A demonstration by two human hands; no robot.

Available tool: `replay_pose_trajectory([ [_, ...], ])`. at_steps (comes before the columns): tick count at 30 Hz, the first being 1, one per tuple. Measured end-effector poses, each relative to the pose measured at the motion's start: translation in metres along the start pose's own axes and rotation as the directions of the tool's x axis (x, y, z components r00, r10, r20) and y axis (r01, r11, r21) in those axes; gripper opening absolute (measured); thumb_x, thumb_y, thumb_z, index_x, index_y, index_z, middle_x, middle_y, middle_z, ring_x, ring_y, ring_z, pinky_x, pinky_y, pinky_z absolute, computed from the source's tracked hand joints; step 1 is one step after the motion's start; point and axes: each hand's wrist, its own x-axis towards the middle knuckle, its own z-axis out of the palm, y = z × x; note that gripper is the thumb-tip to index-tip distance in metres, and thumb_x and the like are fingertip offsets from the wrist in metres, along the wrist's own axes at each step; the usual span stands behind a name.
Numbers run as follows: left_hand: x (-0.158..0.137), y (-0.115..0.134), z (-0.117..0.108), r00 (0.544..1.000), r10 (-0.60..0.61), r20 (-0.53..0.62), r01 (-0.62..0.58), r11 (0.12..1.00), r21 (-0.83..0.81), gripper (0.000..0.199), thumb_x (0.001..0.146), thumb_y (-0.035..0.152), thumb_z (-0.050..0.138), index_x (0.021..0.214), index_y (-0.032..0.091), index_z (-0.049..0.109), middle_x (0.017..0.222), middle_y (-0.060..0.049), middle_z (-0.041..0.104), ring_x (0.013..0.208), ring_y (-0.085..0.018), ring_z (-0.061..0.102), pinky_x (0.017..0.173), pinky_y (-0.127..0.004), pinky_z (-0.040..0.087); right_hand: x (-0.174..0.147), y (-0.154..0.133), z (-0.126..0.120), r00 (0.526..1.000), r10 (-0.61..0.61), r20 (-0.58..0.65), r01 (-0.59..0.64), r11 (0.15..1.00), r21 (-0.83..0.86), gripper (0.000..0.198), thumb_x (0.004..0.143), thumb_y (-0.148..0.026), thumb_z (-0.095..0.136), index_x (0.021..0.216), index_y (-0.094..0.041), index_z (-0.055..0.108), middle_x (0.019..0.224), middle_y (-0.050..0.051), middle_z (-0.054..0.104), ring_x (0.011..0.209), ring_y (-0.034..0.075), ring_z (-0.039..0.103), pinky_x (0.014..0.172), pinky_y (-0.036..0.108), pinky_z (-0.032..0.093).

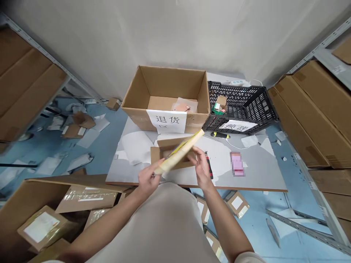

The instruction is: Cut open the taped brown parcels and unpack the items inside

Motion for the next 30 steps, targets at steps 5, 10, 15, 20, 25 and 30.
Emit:
replay_pose_trajectory([
  [5,-0.001,0.017,0.015,0.793,-0.609,-0.006,0.468,0.615,-0.635,0.046,0.07,0.045,0.069,0.104,0.016,0.061,0.109,-0.011,0.067,0.095,-0.025,0.065,0.079,-0.036,0.054,0.044,-0.013,-0.02,0.994,0.111,0.014,-0.107,0.976,-0.189,0.063,0.075,-0.052,0.062,0.13,-0.026,0.046,0.138,0.006,0.046,0.127,0.026,0.041,0.102,0.043,0.038],
  [10,0.008,0.014,0.008,0.683,-0.718,0.136,0.574,0.411,-0.708,0.055,0.06,0.047,0.077,0.104,0.021,0.056,0.113,-0.01,0.065,0.096,-0.025,0.065,0.072,-0.031,0.056,0.076,-0.036,-0.034,0.96,0.184,0.21,-0.159,0.978,-0.132,0.05,0.072,-0.049,0.067,0.115,-0.024,0.063,0.111,0.004,0.067,0.105,0.027,0.059,0.087,0.039,0.049],
  [15,0.009,0.003,-0.002,0.634,-0.759,0.15,0.656,0.425,-0.623,0.047,0.063,0.044,0.075,0.097,0.019,0.054,0.098,-0.008,0.07,0.085,-0.022,0.068,0.063,-0.028,0.057,0.1,-0.045,-0.041,0.913,0.229,0.338,-0.174,0.967,-0.185,0.052,0.068,-0.049,0.07,0.113,-0.024,0.065,0.105,0.002,0.07,0.097,0.026,0.063,0.083,0.039,0.05],
  [20,0.006,0.002,0.002,0.648,-0.745,0.158,0.635,0.414,-0.652,0.045,0.066,0.042,0.074,0.1,0.02,0.054,0.099,-0.006,0.07,0.088,-0.021,0.068,0.067,-0.029,0.057,0.108,-0.037,-0.046,0.928,0.209,0.309,-0.152,0.968,-0.198,0.049,0.069,-0.045,0.071,0.113,-0.026,0.065,0.111,0.002,0.068,0.102,0.025,0.061,0.088,0.038,0.048],
  [25,0.007,0.003,0.006,0.615,-0.757,0.222,0.633,0.305,-0.712,0.04,0.07,0.037,0.073,0.101,0.02,0.055,0.096,-0.005,0.07,0.081,-0.018,0.069,0.064,-0.026,0.056,0.099,-0.038,-0.056,0.935,0.249,0.254,-0.251,0.968,-0.024,0.052,0.071,-0.057,0.062,0.111,-0.024,0.066,0.115,0.006,0.066,0.105,0.028,0.06,0.086,0.042,0.049],
  [30,0.01,0.005,0.015,0.456,-0.728,0.512,0.723,-0.033,-0.69,0.032,0.074,0.027,0.068,0.103,0.017,0.059,0.097,-0.007,0.07,0.08,-0.017,0.069,0.063,-0.024,0.056,0.091,-0.045,-0.048,0.97,0.16,0.182,-0.153,0.987,-0.053,0.056,0.06,-0.047,0.073,0.112,-0.026,0.064,0.119,0.006,0.063,0.112,0.029,0.056,0.092,0.041,0.046],
])
